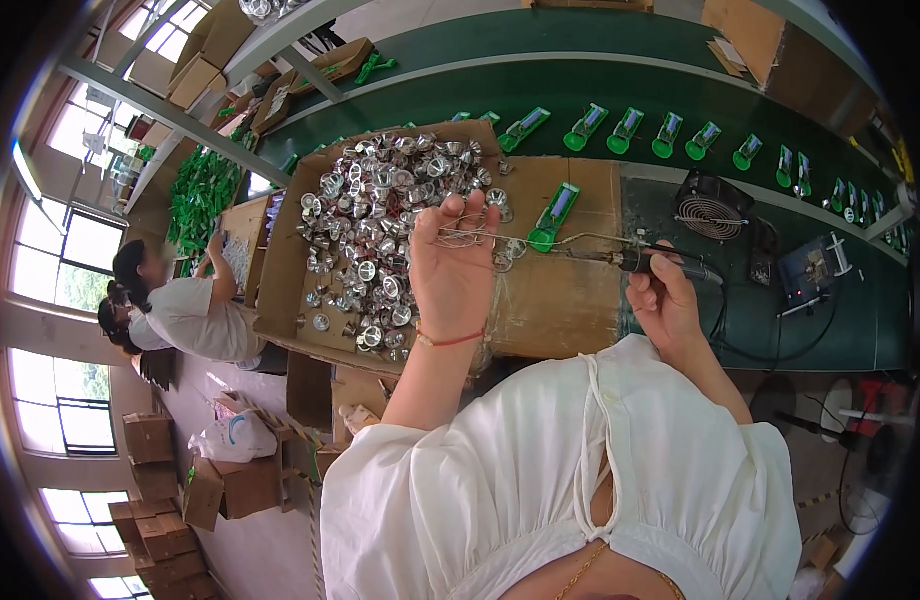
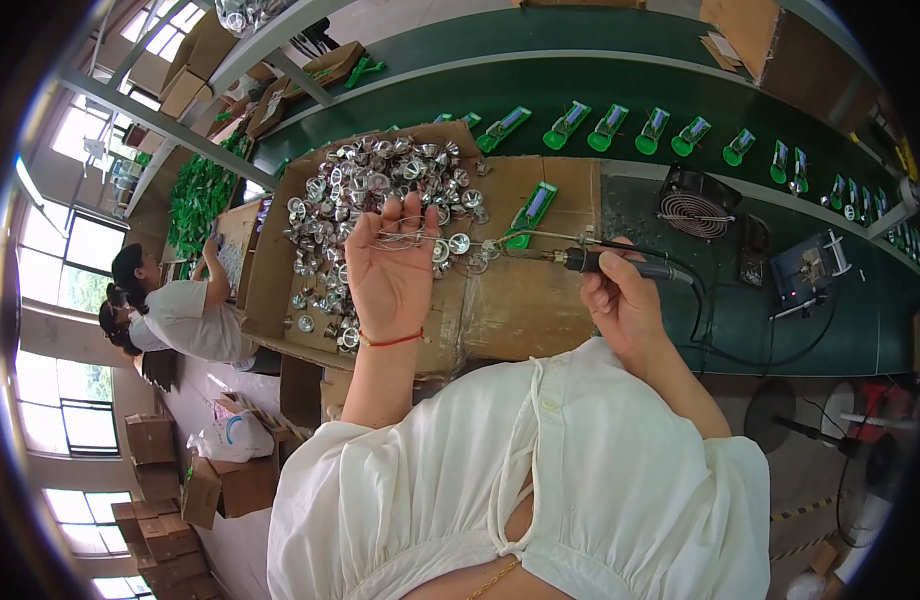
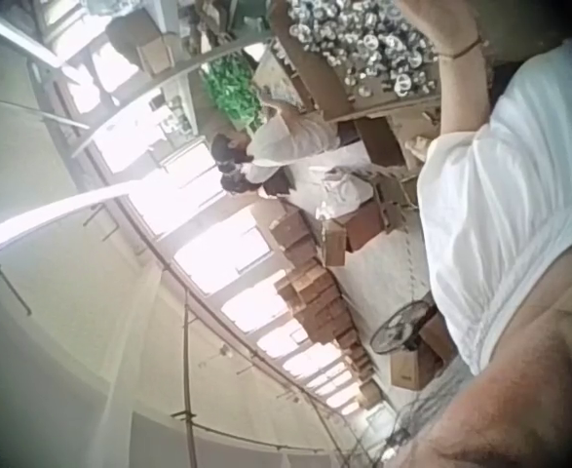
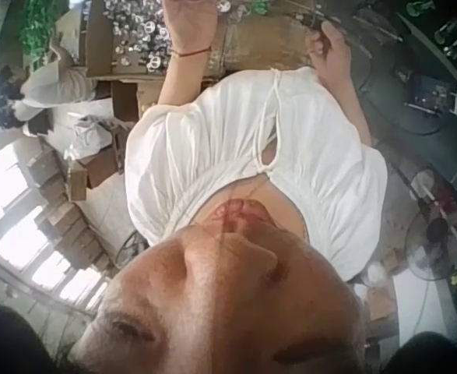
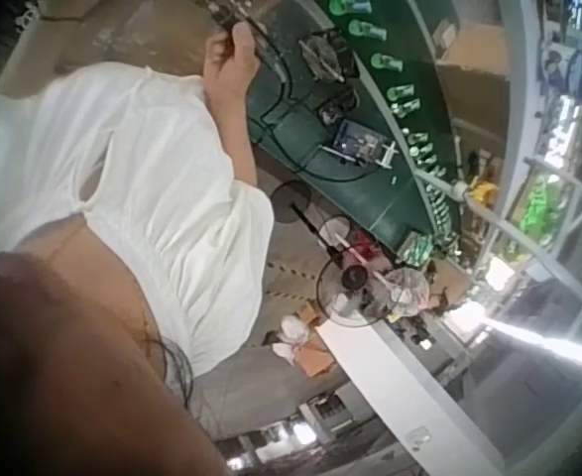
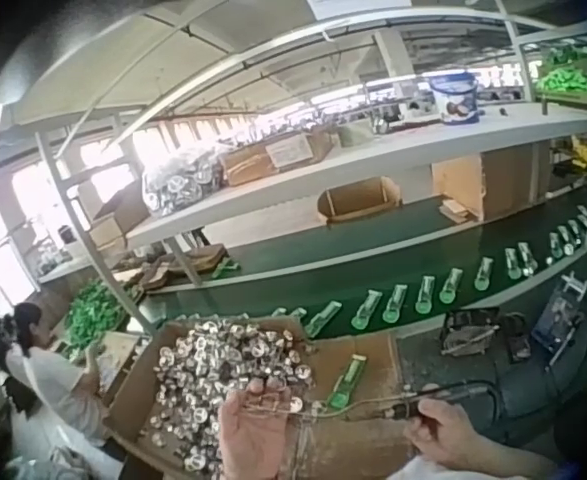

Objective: Soldering wires to small electronic circuit boards on an industrial assembly line.

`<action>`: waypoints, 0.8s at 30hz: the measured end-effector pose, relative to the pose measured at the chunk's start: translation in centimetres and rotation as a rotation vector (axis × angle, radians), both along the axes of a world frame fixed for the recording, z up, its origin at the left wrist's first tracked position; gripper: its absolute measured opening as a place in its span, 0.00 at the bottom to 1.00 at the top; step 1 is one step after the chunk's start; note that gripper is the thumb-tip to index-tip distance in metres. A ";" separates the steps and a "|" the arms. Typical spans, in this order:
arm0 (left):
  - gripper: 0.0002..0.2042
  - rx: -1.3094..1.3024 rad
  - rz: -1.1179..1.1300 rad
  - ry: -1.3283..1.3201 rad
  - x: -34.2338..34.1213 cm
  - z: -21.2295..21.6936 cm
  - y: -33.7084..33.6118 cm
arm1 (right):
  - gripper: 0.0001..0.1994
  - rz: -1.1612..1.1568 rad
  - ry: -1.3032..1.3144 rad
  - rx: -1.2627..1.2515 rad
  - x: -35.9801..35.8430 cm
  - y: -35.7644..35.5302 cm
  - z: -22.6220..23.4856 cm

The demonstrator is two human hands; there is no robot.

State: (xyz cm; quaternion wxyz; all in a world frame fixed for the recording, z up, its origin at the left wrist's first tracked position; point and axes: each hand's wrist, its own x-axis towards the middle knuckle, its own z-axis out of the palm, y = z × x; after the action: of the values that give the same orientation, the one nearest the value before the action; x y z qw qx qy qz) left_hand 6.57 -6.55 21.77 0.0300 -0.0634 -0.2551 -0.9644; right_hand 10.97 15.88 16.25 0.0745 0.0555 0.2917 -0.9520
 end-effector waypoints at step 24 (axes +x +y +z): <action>0.07 0.041 0.022 0.030 -0.4 0.7 -2.3 | 0.03 0.010 0.010 0.000 -0.5 -0.3 -0.5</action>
State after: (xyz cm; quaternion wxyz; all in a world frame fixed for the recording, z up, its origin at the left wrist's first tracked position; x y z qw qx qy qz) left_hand 6.17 -8.88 22.49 0.0456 -0.0745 -0.2355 -0.9679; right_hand 10.51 15.59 15.78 0.0780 0.0493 0.2924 -0.9518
